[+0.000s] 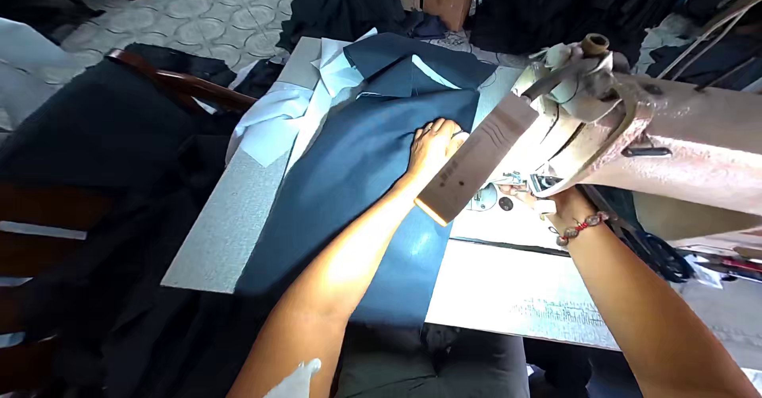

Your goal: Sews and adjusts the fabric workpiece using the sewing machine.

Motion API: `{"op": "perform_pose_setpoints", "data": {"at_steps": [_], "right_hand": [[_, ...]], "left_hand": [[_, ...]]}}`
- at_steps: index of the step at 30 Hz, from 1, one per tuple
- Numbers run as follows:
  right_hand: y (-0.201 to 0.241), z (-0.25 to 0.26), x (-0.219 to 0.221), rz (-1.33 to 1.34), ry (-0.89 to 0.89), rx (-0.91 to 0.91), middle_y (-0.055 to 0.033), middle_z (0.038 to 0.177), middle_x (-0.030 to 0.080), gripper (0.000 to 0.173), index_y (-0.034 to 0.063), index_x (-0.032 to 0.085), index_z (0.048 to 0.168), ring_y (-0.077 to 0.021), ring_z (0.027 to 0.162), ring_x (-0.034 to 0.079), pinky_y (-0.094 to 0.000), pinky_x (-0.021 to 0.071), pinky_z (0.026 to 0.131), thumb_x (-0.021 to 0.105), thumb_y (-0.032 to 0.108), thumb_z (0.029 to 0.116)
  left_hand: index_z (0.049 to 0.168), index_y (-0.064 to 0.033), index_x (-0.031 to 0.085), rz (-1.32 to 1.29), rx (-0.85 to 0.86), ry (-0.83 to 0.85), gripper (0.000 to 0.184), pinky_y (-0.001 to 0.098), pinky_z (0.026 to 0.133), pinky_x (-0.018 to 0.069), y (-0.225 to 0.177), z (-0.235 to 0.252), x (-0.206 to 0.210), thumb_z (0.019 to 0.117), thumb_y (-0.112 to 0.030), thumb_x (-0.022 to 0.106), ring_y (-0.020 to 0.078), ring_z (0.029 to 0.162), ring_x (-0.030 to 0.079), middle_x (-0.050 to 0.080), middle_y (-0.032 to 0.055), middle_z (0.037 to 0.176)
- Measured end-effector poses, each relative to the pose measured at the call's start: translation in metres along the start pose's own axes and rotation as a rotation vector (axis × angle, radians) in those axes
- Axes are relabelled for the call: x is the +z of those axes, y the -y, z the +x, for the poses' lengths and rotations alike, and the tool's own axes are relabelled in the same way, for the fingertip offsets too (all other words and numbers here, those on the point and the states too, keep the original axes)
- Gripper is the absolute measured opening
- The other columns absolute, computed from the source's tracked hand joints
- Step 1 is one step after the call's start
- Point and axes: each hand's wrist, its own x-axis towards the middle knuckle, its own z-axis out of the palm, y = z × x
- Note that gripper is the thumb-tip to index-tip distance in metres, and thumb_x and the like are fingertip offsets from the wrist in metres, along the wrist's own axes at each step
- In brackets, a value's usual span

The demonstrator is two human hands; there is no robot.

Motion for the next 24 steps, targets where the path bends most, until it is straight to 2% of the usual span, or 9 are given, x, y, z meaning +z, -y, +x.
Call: {"op": "perform_pose_setpoints", "data": {"at_steps": [2,4,8,12,15,17,19,21,24], "right_hand": [[-0.013,0.006,0.003,0.278,0.130,-0.066,0.0011,0.084,0.062,0.018,0.0060,0.060,0.105,-0.0019,0.071,0.059,-0.0161,0.0490,0.061,0.043,0.001,0.1052],[-0.027,0.019,0.011,0.432,0.230,-0.176,0.0050,0.071,0.063,0.024,0.0113,0.064,0.092,0.0003,0.058,0.056,-0.0126,0.0457,0.052,0.044,0.002,0.1017],[-0.023,0.003,0.025,0.467,0.173,-0.242,0.0078,0.066,0.059,0.024,0.0136,0.060,0.091,0.0047,0.053,0.050,-0.0087,0.0427,0.053,0.045,0.007,0.1075],[-0.029,0.005,0.023,0.405,0.047,-0.258,0.0111,0.075,0.056,0.020,0.0177,0.055,0.096,0.0056,0.060,0.050,-0.0094,0.0443,0.057,0.046,0.001,0.1040],[-0.033,0.006,0.023,0.428,-0.043,-0.367,0.0109,0.071,0.062,0.024,0.0168,0.056,0.094,0.0038,0.058,0.057,-0.0116,0.0498,0.058,0.048,-0.006,0.0976],[-0.035,0.002,0.021,0.121,-0.097,-0.434,0.0043,0.087,0.063,0.016,0.0094,0.058,0.105,0.0005,0.078,0.060,-0.0162,0.0517,0.075,0.056,-0.003,0.0955],[-0.029,0.002,0.018,-0.216,-0.069,-0.439,-0.0224,0.120,0.063,0.029,-0.0103,0.059,0.125,-0.0216,0.113,0.060,-0.0361,0.0463,0.100,0.060,0.003,0.1004],[-0.035,0.035,0.019,-0.371,-0.011,-0.496,-0.0254,0.122,0.065,0.031,-0.0125,0.061,0.124,-0.0235,0.118,0.061,-0.0367,0.0453,0.104,0.061,0.008,0.1001],[-0.054,0.074,0.021,-0.392,0.070,-0.568,-0.0200,0.118,0.068,0.032,-0.0075,0.065,0.121,-0.0181,0.115,0.063,-0.0336,0.0474,0.103,0.065,0.015,0.0990]], "left_hand": [[0.101,0.0027,0.069,-0.005,0.080,-0.069,0.025,0.0507,0.090,0.0501,-0.009,-0.030,-0.007,0.1043,-0.017,0.054,0.0329,0.098,0.068,0.070,0.0186,0.099],[0.100,0.0013,0.070,-0.016,0.099,-0.077,0.021,0.0479,0.088,0.0500,-0.024,-0.060,-0.018,0.1022,-0.016,0.056,0.0307,0.096,0.067,0.069,0.0169,0.097],[0.097,-0.0006,0.072,-0.055,0.064,-0.136,0.017,0.0433,0.084,0.0513,-0.043,-0.092,-0.018,0.0979,-0.014,0.062,0.0266,0.091,0.069,0.072,0.0141,0.095],[0.091,0.0007,0.071,-0.068,0.110,-0.197,0.017,0.0391,0.078,0.0523,-0.050,-0.102,-0.021,0.0976,-0.009,0.059,0.0238,0.082,0.068,0.069,0.0133,0.086],[0.088,-0.0009,0.070,-0.093,0.120,-0.188,0.019,0.0359,0.074,0.0504,-0.053,-0.111,-0.027,0.0983,-0.014,0.060,0.0211,0.079,0.066,0.067,0.0107,0.081],[0.090,-0.0012,0.071,-0.122,0.092,-0.148,0.020,0.0371,0.075,0.0506,-0.055,-0.114,-0.028,0.0982,-0.016,0.061,0.0211,0.082,0.067,0.069,0.0106,0.085],[0.092,-0.0020,0.073,-0.144,0.062,-0.103,0.020,0.0379,0.079,0.0522,-0.059,-0.119,-0.028,0.0987,-0.017,0.062,0.0198,0.086,0.068,0.071,0.0094,0.089],[0.093,-0.0028,0.073,-0.180,0.041,-0.077,0.020,0.0365,0.079,0.0526,-0.062,-0.125,-0.028,0.0990,-0.018,0.061,0.0178,0.086,0.068,0.071,0.0078,0.090],[0.093,-0.0031,0.073,-0.278,0.023,-0.042,0.020,0.0337,0.080,0.0526,-0.063,-0.134,-0.030,0.0996,-0.018,0.061,0.0145,0.085,0.067,0.071,0.0058,0.088]]}}
